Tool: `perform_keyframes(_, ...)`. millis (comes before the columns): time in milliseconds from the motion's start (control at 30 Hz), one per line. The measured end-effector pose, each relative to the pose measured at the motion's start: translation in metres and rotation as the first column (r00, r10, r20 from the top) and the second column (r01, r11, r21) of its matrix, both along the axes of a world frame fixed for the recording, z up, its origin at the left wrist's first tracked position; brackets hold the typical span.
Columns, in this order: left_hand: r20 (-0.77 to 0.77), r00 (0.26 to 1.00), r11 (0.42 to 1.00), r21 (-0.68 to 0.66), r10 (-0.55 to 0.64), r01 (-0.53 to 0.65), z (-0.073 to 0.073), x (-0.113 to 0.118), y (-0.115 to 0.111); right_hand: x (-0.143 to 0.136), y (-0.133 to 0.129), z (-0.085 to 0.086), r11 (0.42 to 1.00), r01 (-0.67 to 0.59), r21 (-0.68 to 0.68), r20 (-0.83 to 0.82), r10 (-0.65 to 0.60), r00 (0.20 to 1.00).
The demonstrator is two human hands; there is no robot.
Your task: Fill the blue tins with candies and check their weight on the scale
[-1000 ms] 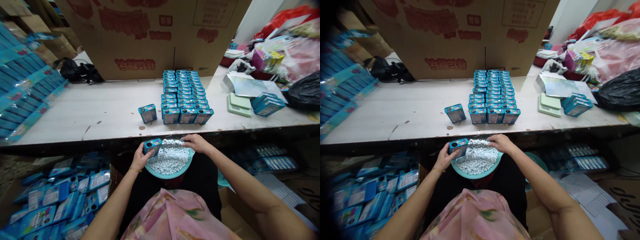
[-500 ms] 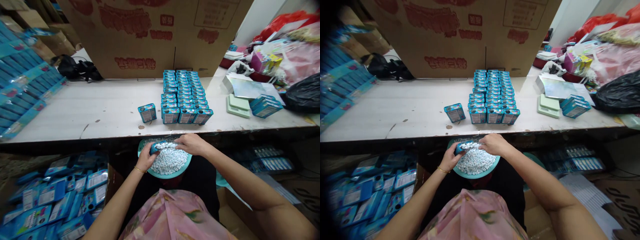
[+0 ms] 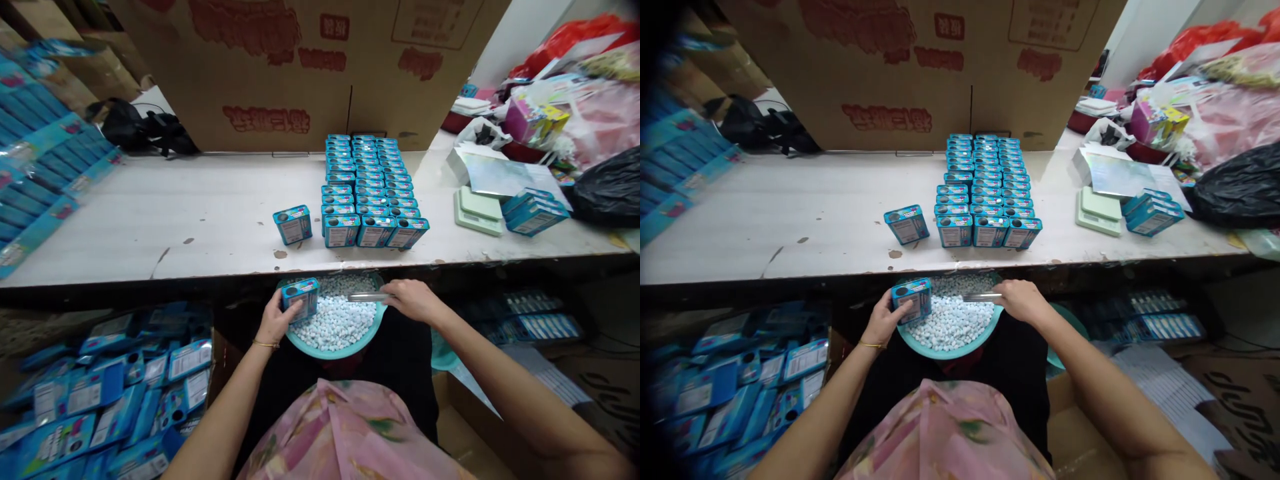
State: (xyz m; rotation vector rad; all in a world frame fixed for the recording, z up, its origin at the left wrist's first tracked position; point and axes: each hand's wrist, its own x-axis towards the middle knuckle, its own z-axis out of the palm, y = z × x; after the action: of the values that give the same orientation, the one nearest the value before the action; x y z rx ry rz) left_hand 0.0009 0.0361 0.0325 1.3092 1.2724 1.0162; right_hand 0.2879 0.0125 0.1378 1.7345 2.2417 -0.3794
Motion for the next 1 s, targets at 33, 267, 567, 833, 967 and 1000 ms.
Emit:
perform_keyframes(33,0.101,0.994,0.996,-0.079,0.038,-0.030,-0.005,0.000,0.000,0.004,-0.003,-0.019,0.999,0.033,-0.017,0.007,-0.033,0.999)
perform_keyframes(267,0.408,0.888,0.917,-0.398,0.214,-0.037,-0.027,0.039,-0.003,-0.035,0.001,-0.117,0.989,0.144,-0.029,-0.257,-0.146,0.955)
perform_keyframes(567,0.414,0.883,0.937,-0.341,0.221,-0.074,-0.003,0.014,-0.009,-0.017,0.007,-0.122,0.976,0.198,-0.095,-0.653,-0.211,0.728)
perform_keyframes(833,-0.046,0.999,0.999,0.034,0.013,-0.012,0.003,-0.008,-0.008,-0.011,0.014,-0.046,0.996,0.093,0.012,-0.690,-0.059,0.722)
perform_keyframes(967,-0.261,0.964,0.983,0.152,-0.060,0.102,0.010,0.010,-0.008,-0.026,0.021,0.002,0.996,-0.041,0.075,-0.526,0.074,0.847)
perform_keyframes(1000,-0.287,0.956,0.979,0.171,-0.061,0.114,0.010,0.014,-0.008,-0.031,0.022,0.012,0.993,-0.081,0.080,-0.453,0.109,0.885)
